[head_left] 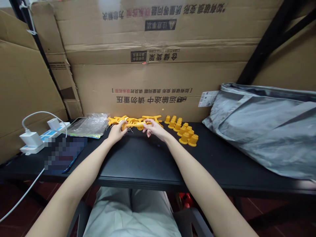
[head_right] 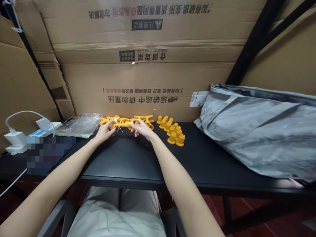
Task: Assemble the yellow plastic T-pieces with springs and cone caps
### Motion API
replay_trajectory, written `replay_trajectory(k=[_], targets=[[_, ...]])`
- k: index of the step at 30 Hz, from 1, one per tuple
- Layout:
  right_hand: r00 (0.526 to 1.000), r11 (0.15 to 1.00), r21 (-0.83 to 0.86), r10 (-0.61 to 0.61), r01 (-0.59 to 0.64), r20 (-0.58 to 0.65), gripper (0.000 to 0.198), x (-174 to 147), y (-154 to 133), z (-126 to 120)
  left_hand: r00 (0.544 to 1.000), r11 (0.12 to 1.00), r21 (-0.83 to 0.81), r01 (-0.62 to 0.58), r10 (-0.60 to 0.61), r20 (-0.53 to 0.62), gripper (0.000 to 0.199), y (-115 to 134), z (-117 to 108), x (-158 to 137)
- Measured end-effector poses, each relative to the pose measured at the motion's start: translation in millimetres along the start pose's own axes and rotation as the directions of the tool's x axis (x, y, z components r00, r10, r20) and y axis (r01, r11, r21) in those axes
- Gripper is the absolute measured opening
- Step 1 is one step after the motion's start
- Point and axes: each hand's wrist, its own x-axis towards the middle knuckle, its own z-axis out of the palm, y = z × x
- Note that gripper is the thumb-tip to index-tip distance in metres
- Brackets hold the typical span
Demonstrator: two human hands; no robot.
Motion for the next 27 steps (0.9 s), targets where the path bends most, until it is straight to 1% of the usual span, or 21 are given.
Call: replay_trajectory(k=[4, 10, 14, 18, 19, 22, 24, 27], targets=[[1.000, 0.999, -0.034, -0.021, 0.021, 0.013, 0.034, 0, 3, 2, 1.000, 1.000, -0.021, -0.013, 0.013, 0.005, 0.025, 0, -1, -1], [0.994, 0.994, -0.104, 0.023, -0.034, -0.109, 0.046, 2, 3, 10, 1.000, 0.998, -0.064, -0.018, 0.017, -0.019, 0.023, 2, 0, -2], [0.991, 0.990, -0.127, 0.049, -0.064, -0.121, 0.045, 3, 3, 8, 0.999, 0.997, -0.075, -0.008, 0.005, -0.032, 0.023, 3, 1, -1], [0.998, 0.997, -0.082, -0.006, 0.001, -0.061, 0.031, 3, 3, 2, 0.999, 0.996, -0.087, 0.002, -0.005, -0.038, 0.024, 2, 0, -1], [0.999, 0.998, -0.065, -0.023, 0.020, -0.044, 0.032, 3, 3, 0, 0.999, 0.996, -0.090, 0.004, -0.007, -0.039, 0.024, 2, 0, -1], [0.997, 0.997, -0.039, -0.068, 0.067, -0.021, 0.044, 2, 2, -2, 0.999, 0.995, -0.098, 0.002, -0.007, -0.050, 0.023, 2, 0, -1], [0.996, 0.995, -0.045, -0.085, 0.084, -0.024, 0.042, 1, 2, -2, 0.998, 0.995, -0.101, -0.004, -0.002, -0.057, 0.023, 3, 1, -2], [0.995, 0.995, -0.056, -0.081, 0.078, -0.062, 0.043, 2, 2, 0, 0.999, 0.993, -0.113, -0.010, 0.004, -0.054, 0.021, 4, 1, -2]])
